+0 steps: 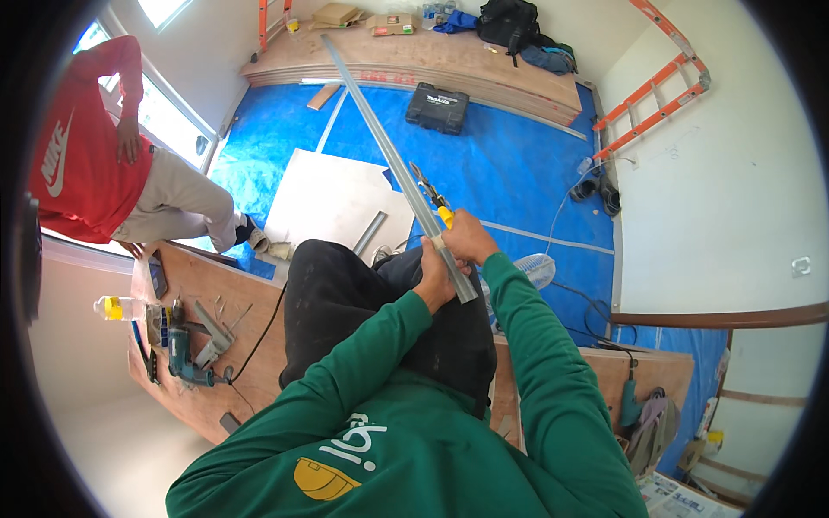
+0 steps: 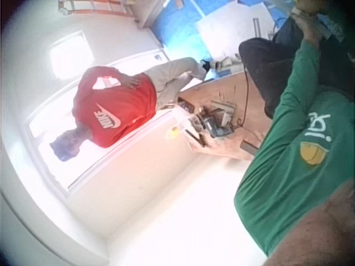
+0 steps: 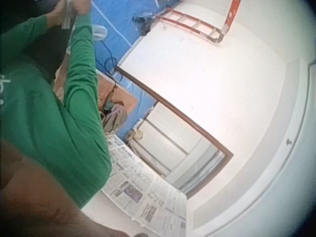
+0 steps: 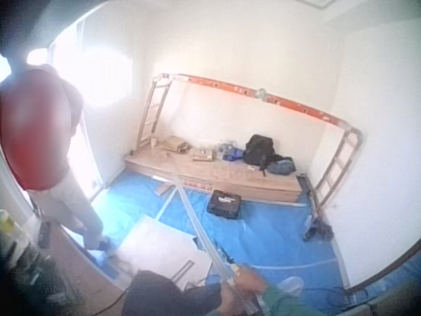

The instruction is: The person uses tin snips to cut a long metal trim piece while seated on the floor. They repeatedly reposition the trim and snips to make multiple cuts along its length. A second person stands nearby observing the work.

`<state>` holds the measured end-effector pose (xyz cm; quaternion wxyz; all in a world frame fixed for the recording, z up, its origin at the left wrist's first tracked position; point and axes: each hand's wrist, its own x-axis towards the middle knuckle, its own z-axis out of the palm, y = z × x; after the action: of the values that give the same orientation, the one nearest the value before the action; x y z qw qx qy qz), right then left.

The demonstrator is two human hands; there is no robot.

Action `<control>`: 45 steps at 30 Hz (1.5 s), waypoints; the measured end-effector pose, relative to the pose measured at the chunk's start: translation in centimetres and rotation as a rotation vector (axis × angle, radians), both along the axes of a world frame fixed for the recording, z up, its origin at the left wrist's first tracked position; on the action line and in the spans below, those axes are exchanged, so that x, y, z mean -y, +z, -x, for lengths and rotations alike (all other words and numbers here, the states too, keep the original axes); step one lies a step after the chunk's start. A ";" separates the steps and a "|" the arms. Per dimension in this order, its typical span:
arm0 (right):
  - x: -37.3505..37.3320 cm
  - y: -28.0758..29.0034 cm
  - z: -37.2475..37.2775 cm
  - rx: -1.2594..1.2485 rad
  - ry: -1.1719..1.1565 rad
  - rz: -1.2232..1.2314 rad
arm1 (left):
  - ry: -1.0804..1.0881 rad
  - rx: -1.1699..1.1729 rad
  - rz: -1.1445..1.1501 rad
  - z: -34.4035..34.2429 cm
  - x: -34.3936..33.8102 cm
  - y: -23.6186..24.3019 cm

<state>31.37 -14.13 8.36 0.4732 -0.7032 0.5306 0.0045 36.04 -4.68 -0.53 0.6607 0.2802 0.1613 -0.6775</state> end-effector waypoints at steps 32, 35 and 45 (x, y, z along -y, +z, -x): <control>-7.5 0.8 2.6 0.214 -0.151 0.288 | -0.831 0.696 0.096 -11.7 0.0 0.1; -9.4 1.2 3.1 -0.137 -0.065 0.404 | -0.822 0.767 0.095 -12.0 -1.3 0.3; -11.8 -2.4 4.2 -0.244 -0.055 0.355 | -0.950 1.571 0.113 -13.2 -3.8 0.5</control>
<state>27.14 -2.32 6.00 0.2741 -0.7549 0.5956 -0.0168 49.24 -0.90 -0.07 0.2452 0.6641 -0.4994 -0.4994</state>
